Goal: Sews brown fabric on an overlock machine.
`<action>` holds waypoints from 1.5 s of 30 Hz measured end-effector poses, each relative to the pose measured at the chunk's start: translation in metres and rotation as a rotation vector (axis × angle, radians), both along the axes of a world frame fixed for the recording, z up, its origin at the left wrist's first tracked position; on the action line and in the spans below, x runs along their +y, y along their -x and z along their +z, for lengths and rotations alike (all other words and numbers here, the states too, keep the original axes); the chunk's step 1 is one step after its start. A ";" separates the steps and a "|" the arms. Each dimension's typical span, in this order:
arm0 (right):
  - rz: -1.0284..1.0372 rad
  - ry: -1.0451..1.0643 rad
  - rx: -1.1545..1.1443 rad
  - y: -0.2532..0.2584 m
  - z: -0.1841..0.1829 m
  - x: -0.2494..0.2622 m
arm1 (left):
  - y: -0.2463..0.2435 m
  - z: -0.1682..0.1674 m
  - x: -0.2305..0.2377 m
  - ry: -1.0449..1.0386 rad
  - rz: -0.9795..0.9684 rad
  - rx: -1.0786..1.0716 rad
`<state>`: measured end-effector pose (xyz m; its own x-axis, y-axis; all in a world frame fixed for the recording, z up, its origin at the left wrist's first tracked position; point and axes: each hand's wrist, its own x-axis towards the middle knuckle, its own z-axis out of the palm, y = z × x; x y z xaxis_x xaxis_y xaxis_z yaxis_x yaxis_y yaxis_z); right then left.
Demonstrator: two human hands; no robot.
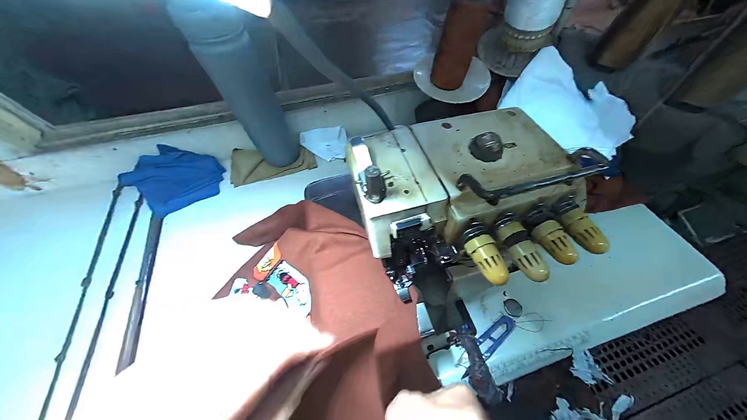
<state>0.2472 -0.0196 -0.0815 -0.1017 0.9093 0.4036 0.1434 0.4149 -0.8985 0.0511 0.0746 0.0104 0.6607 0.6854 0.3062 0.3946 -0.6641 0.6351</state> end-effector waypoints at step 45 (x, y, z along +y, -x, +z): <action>-0.335 0.267 0.187 -0.036 -0.022 0.021 | -0.069 -0.103 0.096 -0.479 0.332 -0.038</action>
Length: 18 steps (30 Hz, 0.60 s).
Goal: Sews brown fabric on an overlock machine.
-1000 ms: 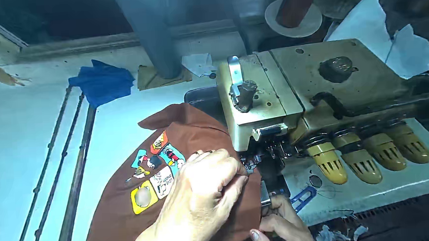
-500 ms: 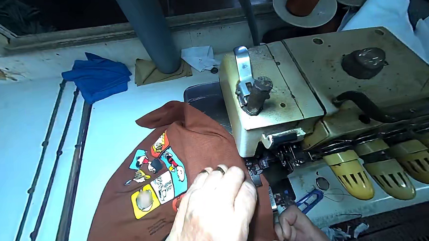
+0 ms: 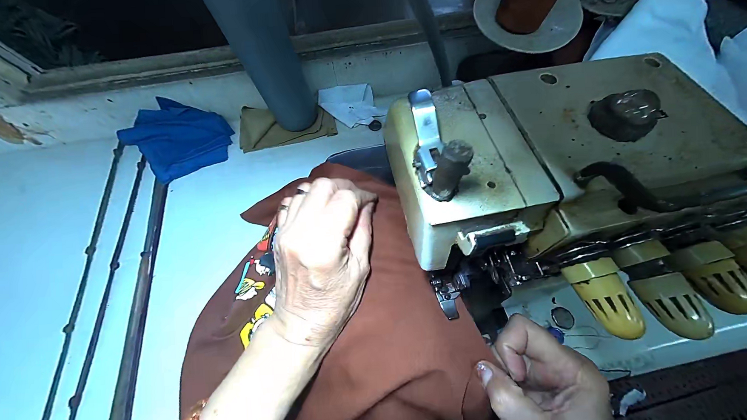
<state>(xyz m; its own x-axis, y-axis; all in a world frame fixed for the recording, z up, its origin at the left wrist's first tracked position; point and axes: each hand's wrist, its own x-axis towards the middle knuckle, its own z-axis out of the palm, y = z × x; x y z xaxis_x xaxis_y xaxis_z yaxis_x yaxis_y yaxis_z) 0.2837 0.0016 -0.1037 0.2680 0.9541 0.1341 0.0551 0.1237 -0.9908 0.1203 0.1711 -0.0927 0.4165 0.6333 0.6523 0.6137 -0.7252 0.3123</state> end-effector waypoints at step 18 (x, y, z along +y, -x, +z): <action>0.254 -0.076 -0.217 0.003 -0.014 -0.022 | 0.330 -0.050 -0.054 0.124 -0.114 0.000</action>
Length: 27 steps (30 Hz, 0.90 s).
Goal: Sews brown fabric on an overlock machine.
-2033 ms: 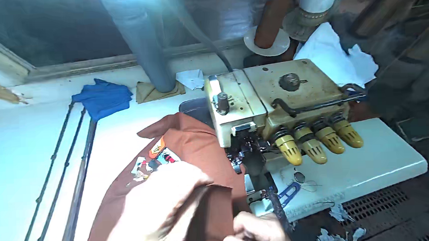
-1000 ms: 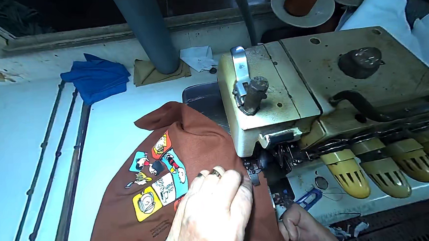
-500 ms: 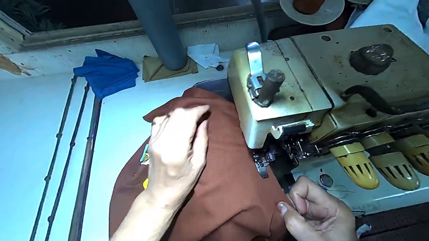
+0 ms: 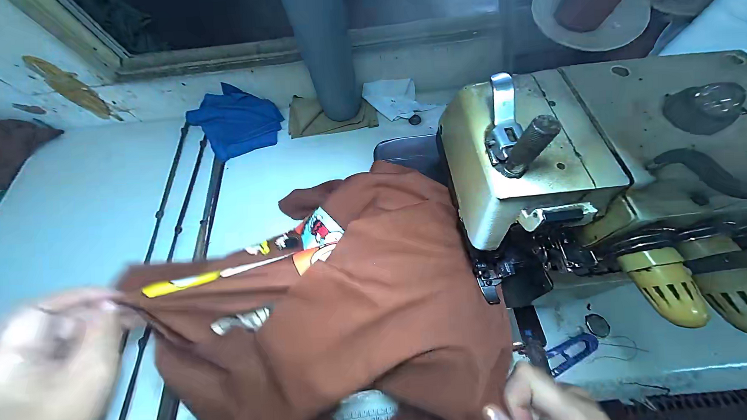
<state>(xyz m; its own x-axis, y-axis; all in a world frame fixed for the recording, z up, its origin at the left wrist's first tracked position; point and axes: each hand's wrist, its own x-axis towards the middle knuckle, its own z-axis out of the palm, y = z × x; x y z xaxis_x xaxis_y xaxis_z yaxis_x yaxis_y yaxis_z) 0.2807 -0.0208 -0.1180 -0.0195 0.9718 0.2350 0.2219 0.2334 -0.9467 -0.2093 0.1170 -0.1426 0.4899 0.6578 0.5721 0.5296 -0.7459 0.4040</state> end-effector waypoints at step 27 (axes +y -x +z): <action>0.145 0.327 0.387 0.003 -0.032 -0.008 | -0.177 0.050 -0.033 0.969 -0.170 -0.434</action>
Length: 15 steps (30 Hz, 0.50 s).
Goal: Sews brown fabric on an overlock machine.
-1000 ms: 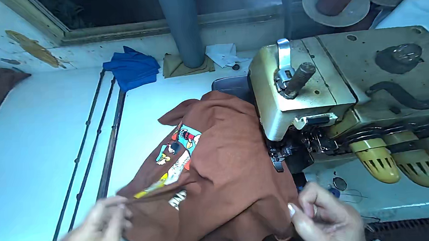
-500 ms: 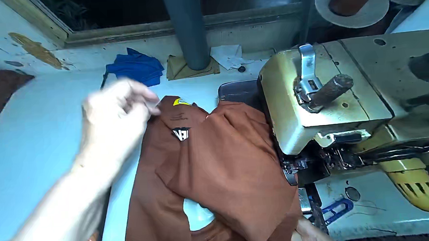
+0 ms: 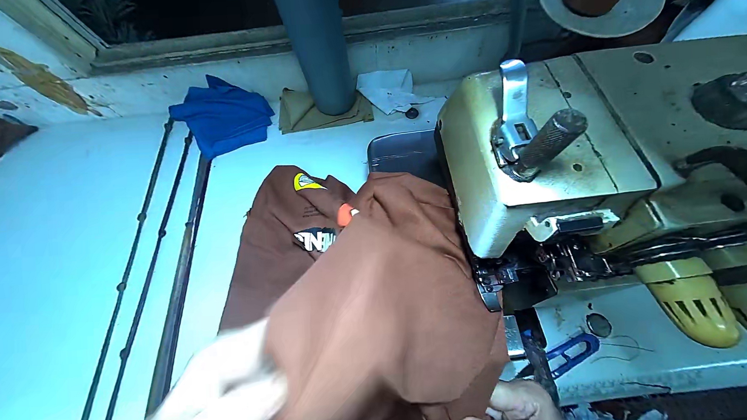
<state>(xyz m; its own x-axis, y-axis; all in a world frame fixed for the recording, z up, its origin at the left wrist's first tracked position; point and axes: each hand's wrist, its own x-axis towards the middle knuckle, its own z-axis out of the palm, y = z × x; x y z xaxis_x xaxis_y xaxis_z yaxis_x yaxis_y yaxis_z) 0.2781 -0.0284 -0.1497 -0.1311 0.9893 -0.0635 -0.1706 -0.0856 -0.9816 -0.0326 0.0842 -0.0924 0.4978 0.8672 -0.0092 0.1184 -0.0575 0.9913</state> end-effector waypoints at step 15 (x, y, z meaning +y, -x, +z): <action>0.072 -0.237 -0.047 -0.002 0.002 -0.019 | -0.065 0.036 -0.081 -0.600 0.120 0.572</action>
